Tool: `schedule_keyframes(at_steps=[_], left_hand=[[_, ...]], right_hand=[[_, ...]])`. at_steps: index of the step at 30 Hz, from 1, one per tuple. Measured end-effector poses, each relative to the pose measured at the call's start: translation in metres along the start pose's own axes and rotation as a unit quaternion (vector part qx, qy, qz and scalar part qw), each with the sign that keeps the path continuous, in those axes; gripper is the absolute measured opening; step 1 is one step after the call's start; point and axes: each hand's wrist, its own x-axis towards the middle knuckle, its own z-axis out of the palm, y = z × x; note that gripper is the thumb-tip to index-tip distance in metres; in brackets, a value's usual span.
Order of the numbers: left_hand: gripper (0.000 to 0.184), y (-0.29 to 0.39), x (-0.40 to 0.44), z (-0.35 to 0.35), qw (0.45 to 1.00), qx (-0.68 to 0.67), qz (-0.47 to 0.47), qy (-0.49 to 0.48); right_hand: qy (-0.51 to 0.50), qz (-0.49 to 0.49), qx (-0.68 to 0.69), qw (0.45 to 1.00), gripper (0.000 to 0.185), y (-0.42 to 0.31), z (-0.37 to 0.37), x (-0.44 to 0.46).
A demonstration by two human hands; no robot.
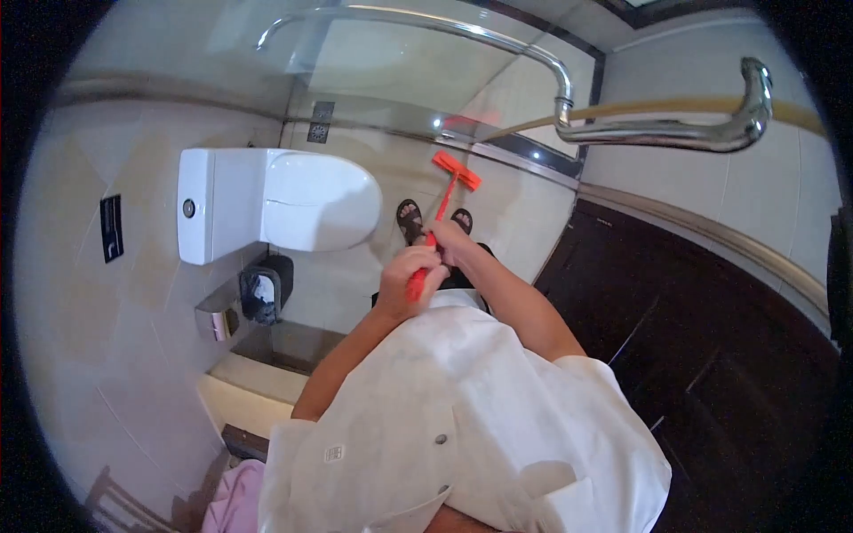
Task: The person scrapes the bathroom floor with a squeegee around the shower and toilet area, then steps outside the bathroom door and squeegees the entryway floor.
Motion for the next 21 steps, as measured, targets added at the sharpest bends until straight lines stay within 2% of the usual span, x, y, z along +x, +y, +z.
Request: schedule_keyframes(at_steps=[2,5,9,11,12,14,15,17,19,21], left_hand=[[0.008,-0.006,-0.007,0.000,0.995,-0.053,-0.018,0.081],[0.006,-0.009,-0.015,0.004,0.994,-0.036,-0.056,0.088],[0.007,0.002,-0.014,0.019,0.997,-0.054,-0.052,0.006],[0.009,0.001,-0.009,0.032,0.993,-0.069,-0.006,-0.092],[0.009,-0.002,-0.006,0.041,0.992,-0.071,-0.003,-0.101],[0.012,-0.007,0.000,0.058,0.981,-0.110,-0.013,-0.158],[0.012,-0.006,0.005,0.065,0.980,-0.109,-0.011,-0.167],[0.012,-0.006,0.013,0.077,0.971,-0.072,-0.026,-0.225],[0.016,-0.012,0.017,0.089,0.968,-0.068,-0.040,-0.240],[0.021,-0.018,0.016,0.096,0.964,-0.064,-0.055,-0.254]], right_hand=[[-0.020,0.023,-0.043,0.999,0.014,0.000,0.001,0.014],[-0.025,0.064,-0.074,0.995,0.016,0.006,0.000,0.027],[-0.012,0.040,-0.021,0.999,0.017,0.020,-0.028,0.013],[0.003,0.004,0.008,1.000,0.015,0.030,-0.055,0.007],[0.006,0.002,0.016,1.000,0.015,0.036,-0.069,0.009],[0.028,-0.037,0.093,0.995,0.014,0.046,-0.094,0.012],[0.052,-0.008,0.089,0.995,0.012,0.049,-0.108,0.015],[0.059,-0.032,0.122,0.990,0.012,0.057,-0.137,0.025],[0.067,-0.056,0.154,0.984,0.012,0.056,-0.155,0.033],[0.130,-0.044,0.142,0.980,0.015,0.053,-0.165,0.035]])
